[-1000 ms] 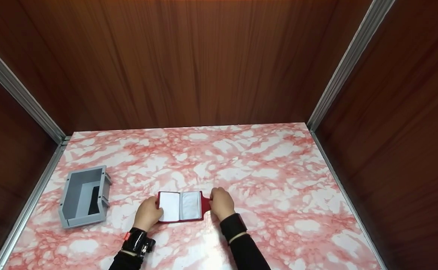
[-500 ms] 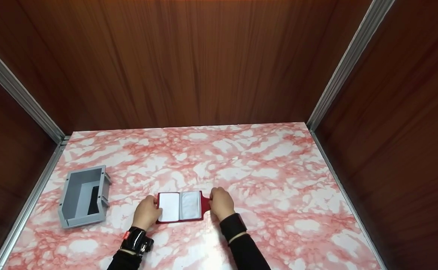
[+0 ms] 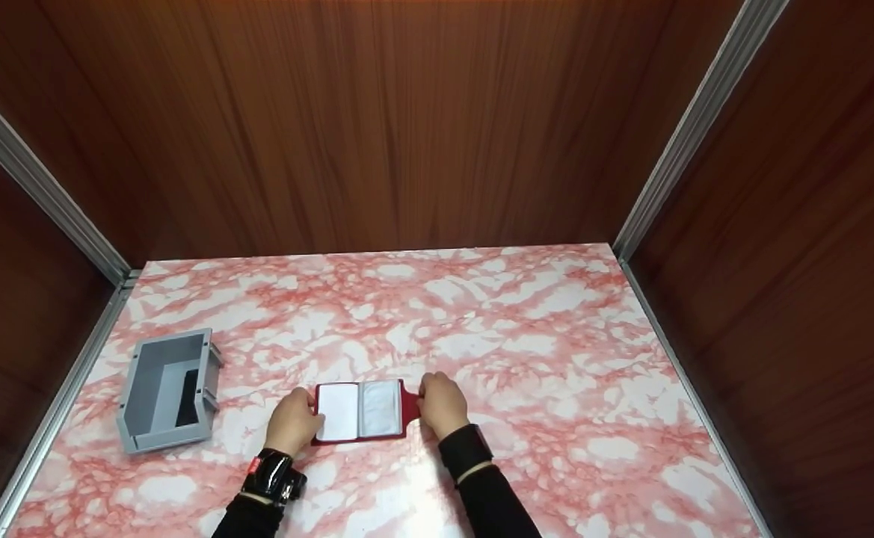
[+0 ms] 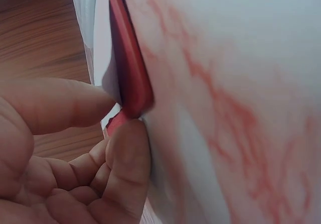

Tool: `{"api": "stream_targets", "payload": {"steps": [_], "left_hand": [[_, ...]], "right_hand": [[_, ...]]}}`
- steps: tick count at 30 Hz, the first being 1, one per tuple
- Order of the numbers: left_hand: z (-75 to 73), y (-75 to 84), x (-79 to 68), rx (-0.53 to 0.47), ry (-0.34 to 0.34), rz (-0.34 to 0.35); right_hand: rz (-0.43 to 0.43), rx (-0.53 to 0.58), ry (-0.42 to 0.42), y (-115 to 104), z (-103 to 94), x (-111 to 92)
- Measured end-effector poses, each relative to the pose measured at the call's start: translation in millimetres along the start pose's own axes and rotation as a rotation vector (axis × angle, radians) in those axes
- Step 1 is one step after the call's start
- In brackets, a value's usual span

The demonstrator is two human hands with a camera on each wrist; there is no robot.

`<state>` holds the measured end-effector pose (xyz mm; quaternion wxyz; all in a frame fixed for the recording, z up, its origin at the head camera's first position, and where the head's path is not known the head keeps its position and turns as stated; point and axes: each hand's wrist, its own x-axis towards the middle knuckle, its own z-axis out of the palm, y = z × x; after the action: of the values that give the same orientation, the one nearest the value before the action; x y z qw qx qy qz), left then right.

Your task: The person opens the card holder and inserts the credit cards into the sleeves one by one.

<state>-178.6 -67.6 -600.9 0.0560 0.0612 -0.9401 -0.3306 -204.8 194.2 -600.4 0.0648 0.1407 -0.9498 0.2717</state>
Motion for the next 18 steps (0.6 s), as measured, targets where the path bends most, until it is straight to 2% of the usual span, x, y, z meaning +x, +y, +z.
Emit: {"api": "stream_targets", "payload": {"steps": [8, 13, 18], "left_hand": [[0.7, 0.7, -0.1, -0.005, 0.000, -0.017], [0.7, 0.2, -0.5, -0.002, 0.005, -0.013], [1.1, -0.9, -0.9, -0.011, 0.007, -0.013]], "right_hand": [[0.051, -0.041, -0.030, -0.2, 0.3, 0.9], [0.038, -0.040, -0.018, -0.7, 0.2, 0.4], [-0.015, -0.046, 0.028, -3.7, 1.2, 0.2]]}}
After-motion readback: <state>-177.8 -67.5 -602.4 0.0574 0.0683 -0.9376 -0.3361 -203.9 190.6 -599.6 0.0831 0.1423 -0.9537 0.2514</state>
